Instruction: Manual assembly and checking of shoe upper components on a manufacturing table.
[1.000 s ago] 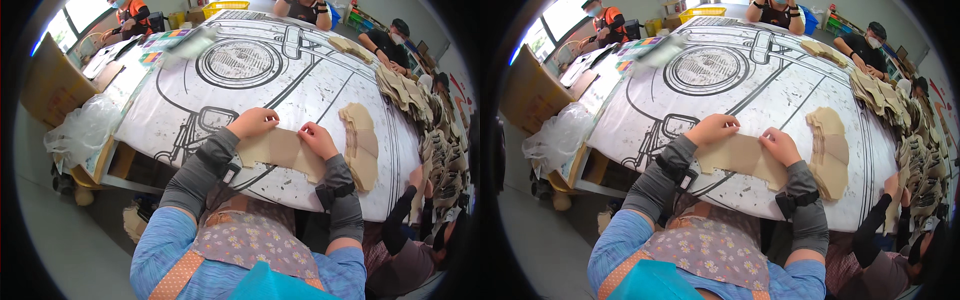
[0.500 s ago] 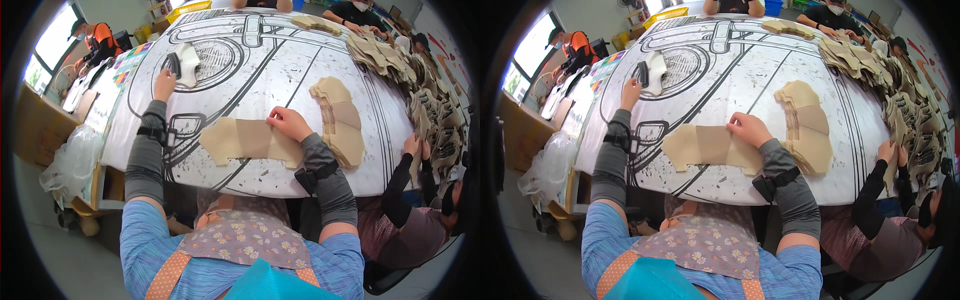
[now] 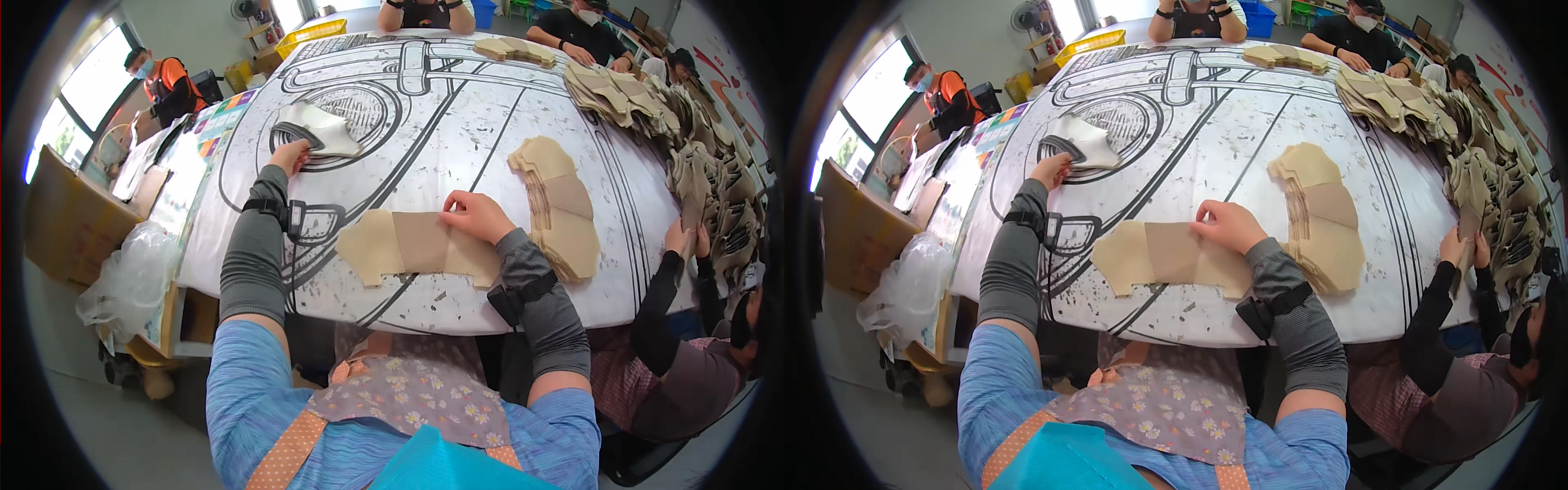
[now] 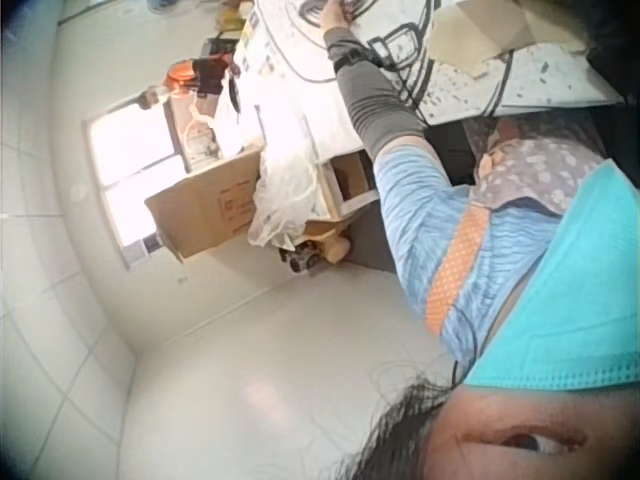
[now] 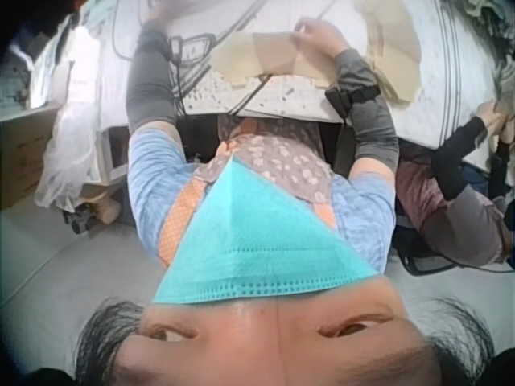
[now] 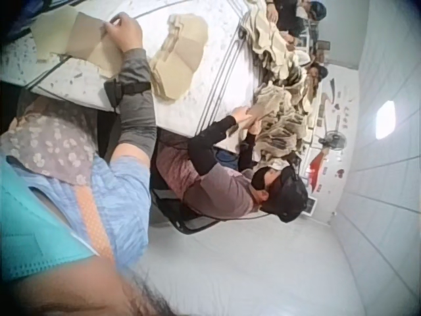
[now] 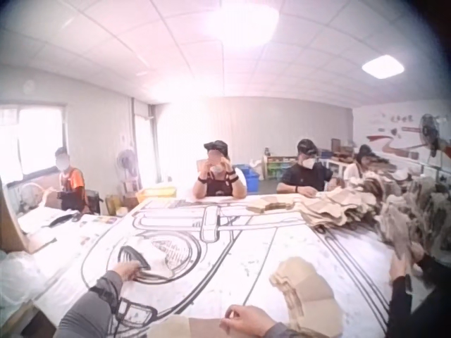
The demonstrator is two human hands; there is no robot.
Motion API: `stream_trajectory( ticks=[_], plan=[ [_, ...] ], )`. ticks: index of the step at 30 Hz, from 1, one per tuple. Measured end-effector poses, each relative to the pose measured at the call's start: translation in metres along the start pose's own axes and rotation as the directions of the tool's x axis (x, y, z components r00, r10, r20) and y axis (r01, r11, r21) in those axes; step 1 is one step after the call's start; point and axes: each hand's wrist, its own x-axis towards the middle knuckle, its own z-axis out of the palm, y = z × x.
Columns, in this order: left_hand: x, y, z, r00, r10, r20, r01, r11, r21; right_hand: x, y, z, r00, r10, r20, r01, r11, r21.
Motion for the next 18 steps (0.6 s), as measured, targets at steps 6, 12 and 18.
stream_trajectory(
  ticks=[6, 12, 18],
  plan=[
    [-0.129, -0.014, 0.074, 0.924, 0.083, 0.374, 0.023, 0.963, -0.269, -0.011, -0.011, -0.007, 0.994, -0.005, 0.113, 0.02, 0.99, -0.137],
    [-0.242, -0.019, 0.066, 0.418, 0.642, 0.643, -0.899, 0.392, 0.193, -0.058, -0.052, -0.022, 0.947, 0.015, 0.321, 0.087, 0.95, -0.301],
    [-0.201, -0.041, 0.057, 0.065, 0.736, 0.674, -0.849, -0.314, 0.425, -0.082, -0.077, -0.018, 0.929, 0.107, 0.355, 0.078, 0.88, -0.468]
  ],
)
